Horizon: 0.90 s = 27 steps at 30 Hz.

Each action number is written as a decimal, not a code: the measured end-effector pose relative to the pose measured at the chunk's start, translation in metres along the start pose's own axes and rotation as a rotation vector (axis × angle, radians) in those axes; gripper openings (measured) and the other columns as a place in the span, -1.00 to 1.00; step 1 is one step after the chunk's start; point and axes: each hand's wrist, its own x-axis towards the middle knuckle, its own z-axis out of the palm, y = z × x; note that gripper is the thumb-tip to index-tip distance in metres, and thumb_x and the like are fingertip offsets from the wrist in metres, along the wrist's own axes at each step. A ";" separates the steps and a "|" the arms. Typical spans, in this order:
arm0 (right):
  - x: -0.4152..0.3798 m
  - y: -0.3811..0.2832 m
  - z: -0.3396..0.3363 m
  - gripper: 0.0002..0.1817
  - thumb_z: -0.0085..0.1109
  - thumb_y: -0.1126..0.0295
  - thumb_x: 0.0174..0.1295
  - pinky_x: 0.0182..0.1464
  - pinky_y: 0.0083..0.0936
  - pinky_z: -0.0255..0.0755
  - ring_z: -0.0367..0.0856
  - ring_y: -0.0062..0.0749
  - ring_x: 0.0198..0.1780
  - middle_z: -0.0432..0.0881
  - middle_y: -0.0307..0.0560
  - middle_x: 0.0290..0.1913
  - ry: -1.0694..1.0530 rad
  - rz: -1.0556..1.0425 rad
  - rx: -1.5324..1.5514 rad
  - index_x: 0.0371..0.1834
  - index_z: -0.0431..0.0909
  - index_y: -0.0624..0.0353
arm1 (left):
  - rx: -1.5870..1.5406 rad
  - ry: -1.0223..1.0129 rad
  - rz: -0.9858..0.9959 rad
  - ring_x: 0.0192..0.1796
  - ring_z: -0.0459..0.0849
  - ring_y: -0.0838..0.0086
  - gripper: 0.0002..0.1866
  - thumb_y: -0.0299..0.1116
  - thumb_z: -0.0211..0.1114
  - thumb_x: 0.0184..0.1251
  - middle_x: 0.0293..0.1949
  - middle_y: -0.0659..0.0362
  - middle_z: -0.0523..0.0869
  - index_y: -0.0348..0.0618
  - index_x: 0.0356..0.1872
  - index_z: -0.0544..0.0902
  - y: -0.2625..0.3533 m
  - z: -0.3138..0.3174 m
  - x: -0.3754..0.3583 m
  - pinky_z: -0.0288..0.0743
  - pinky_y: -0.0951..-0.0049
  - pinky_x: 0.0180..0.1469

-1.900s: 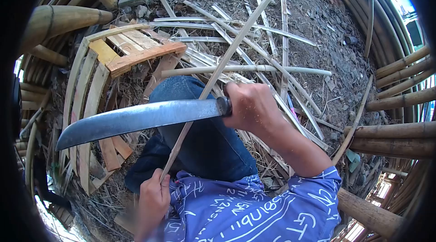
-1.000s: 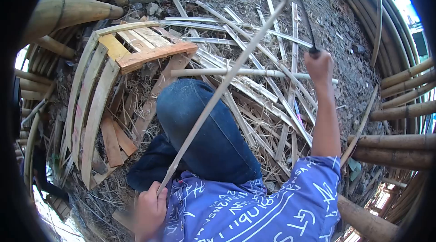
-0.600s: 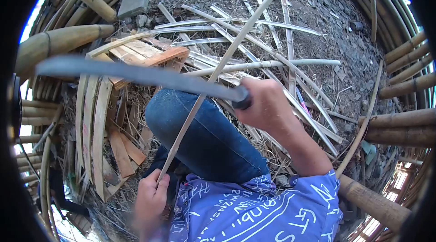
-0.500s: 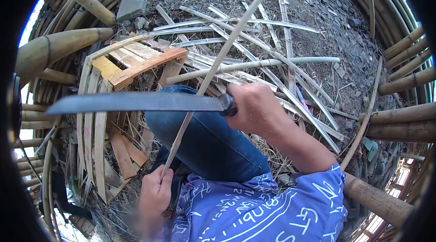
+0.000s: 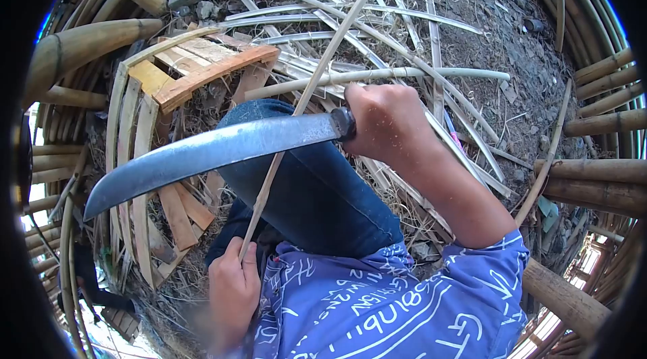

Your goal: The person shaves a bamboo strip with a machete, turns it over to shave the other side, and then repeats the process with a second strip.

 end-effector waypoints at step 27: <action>0.061 0.116 -0.008 -0.76 0.03 0.31 0.09 -0.14 -0.23 0.56 0.69 0.03 -0.27 0.68 0.21 -0.39 0.151 0.502 -0.248 -0.47 0.64 0.22 | -0.009 -0.060 -0.107 -0.63 0.52 0.07 -0.73 -0.36 0.10 0.40 -0.70 -0.05 0.48 -0.28 -0.51 0.45 -0.015 -0.012 -0.033 0.33 0.22 -0.54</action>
